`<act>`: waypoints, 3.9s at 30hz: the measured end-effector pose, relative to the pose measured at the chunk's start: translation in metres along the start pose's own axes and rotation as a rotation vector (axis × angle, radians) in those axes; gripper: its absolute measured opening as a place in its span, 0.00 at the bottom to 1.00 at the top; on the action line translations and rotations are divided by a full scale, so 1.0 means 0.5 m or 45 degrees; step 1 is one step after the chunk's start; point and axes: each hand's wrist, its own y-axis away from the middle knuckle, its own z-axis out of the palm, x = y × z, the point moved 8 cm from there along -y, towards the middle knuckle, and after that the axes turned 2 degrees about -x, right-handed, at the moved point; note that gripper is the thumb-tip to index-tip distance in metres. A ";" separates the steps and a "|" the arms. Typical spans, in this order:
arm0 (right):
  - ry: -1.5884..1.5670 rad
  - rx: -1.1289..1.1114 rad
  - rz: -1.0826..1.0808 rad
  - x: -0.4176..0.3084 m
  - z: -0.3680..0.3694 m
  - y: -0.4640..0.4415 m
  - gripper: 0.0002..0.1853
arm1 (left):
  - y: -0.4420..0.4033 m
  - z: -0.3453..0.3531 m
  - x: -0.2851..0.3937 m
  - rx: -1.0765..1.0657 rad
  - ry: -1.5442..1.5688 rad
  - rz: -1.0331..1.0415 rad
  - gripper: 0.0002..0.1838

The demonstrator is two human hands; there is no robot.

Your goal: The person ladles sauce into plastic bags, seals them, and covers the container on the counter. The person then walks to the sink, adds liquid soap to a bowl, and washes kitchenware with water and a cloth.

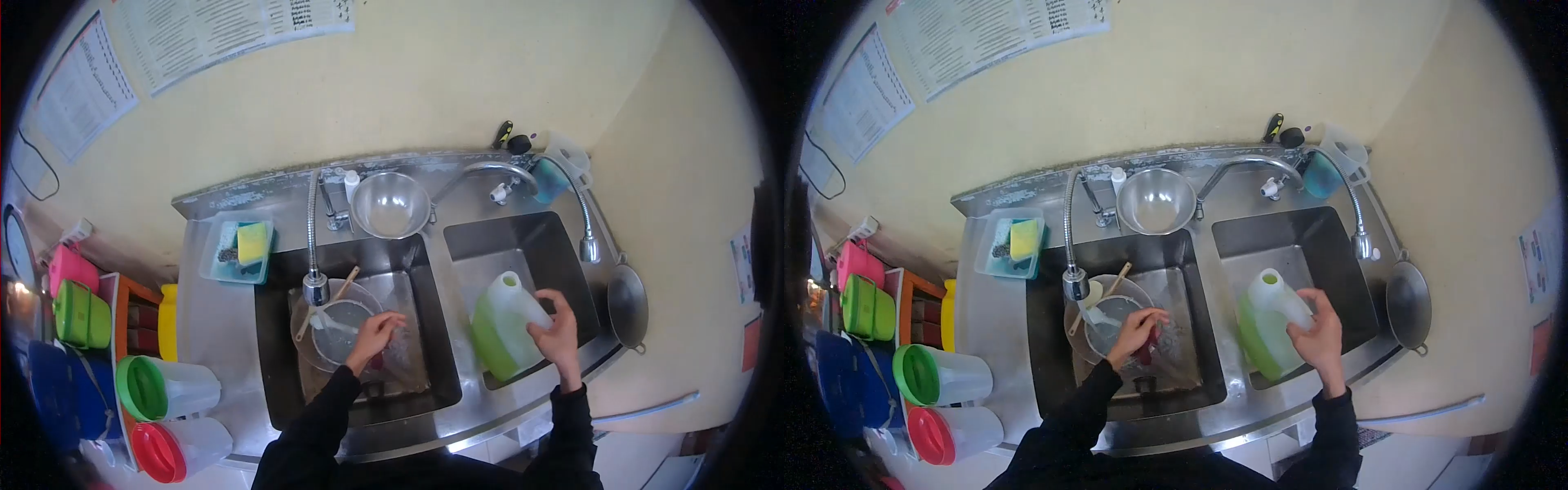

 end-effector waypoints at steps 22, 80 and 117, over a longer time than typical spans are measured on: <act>-0.529 -0.544 -0.076 -0.320 0.163 -0.255 0.18 | -0.206 0.086 -0.034 0.153 0.245 -0.095 0.45; -0.978 -0.618 0.485 -0.347 0.234 -0.243 0.13 | -0.171 -0.097 0.074 0.252 -0.236 -0.205 0.43; -0.170 -0.579 0.541 0.434 0.186 -0.059 0.05 | 0.151 -0.291 -0.023 0.925 -0.306 -0.158 0.14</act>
